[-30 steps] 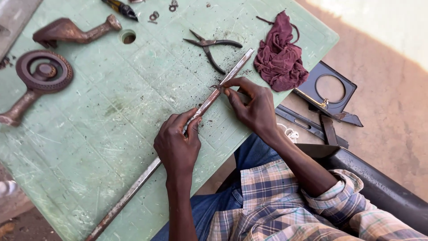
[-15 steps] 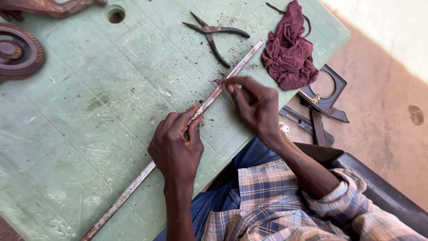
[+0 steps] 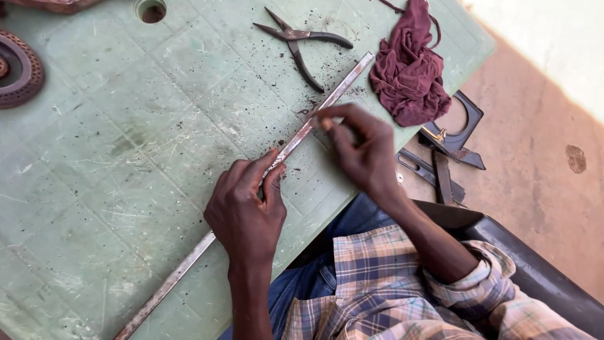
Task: The person scrubs a long, rusty metal bar with a small abrasive block to remove rust and dirt. They hold the bar with their left hand and scrub with their right hand, occasionally turning the bar to clean different sides.
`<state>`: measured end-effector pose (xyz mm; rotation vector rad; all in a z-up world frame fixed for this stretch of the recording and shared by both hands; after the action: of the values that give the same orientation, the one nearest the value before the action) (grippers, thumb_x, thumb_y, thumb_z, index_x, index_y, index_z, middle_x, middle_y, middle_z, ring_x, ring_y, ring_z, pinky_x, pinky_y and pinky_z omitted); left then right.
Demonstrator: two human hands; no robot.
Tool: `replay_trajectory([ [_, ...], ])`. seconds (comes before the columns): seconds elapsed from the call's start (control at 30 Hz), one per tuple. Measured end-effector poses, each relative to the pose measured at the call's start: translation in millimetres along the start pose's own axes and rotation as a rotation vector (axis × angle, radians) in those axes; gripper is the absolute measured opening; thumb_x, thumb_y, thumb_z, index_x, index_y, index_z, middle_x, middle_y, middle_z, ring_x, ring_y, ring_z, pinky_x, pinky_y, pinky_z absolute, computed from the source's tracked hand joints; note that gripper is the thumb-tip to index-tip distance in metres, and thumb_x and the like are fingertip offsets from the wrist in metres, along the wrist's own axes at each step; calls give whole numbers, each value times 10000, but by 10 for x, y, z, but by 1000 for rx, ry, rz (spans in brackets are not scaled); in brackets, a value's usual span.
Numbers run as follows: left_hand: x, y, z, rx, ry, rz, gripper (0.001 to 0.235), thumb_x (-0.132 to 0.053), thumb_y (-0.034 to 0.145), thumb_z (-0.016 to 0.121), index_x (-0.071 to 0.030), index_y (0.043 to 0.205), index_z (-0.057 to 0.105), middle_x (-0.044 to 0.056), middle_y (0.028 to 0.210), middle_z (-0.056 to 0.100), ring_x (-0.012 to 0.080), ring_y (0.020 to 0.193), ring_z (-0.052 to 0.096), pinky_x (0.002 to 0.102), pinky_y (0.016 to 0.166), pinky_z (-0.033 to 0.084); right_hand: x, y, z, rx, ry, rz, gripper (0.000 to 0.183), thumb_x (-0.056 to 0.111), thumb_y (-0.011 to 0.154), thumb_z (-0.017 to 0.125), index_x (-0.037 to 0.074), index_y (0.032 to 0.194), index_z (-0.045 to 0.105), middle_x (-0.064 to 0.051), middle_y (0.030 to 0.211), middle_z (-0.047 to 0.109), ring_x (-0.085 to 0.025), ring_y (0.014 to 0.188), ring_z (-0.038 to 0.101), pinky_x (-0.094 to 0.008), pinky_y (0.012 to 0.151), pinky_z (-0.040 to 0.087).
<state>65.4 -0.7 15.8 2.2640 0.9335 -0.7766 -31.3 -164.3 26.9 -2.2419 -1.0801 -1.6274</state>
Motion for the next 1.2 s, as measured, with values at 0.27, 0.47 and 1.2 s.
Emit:
replay_trajectory([
  [0.27, 1, -11, 24, -4, -1, 10, 174, -275, 951, 780, -208, 1107, 817, -12, 794, 688, 275, 743, 701, 400, 633, 556, -251, -18, -292, 71, -62, -13, 159, 191, 1034, 686, 66, 1122, 728, -85, 668, 578, -96, 619, 470, -266, 622, 418],
  [0.47, -4, -10, 15, -3, 15, 8, 163, -294, 958, 779, -220, 1097, 820, -25, 774, 670, 265, 726, 693, 389, 627, 552, -181, 38, -230, 80, -67, -47, 120, 204, 1040, 686, 117, 1090, 752, -29, 620, 589, -85, 605, 485, -255, 617, 427],
  [1.2, -17, 14, -14, -2, 13, 25, 152, -288, 972, 770, -204, 1088, 822, -1, 773, 678, 277, 709, 686, 398, 619, 551, -135, -15, -65, -46, -97, -38, 133, 260, 1026, 663, 171, 1072, 752, 0, 544, 477, -94, 528, 418, -263, 555, 404],
])
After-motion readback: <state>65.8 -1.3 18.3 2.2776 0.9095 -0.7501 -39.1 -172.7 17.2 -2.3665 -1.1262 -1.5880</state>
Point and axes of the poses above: each hand's wrist, its own y-axis towards the middle knuckle, its own z-axis out of the palm, x = y × z, the point moved 4 cm from there along y, towards the middle knuckle
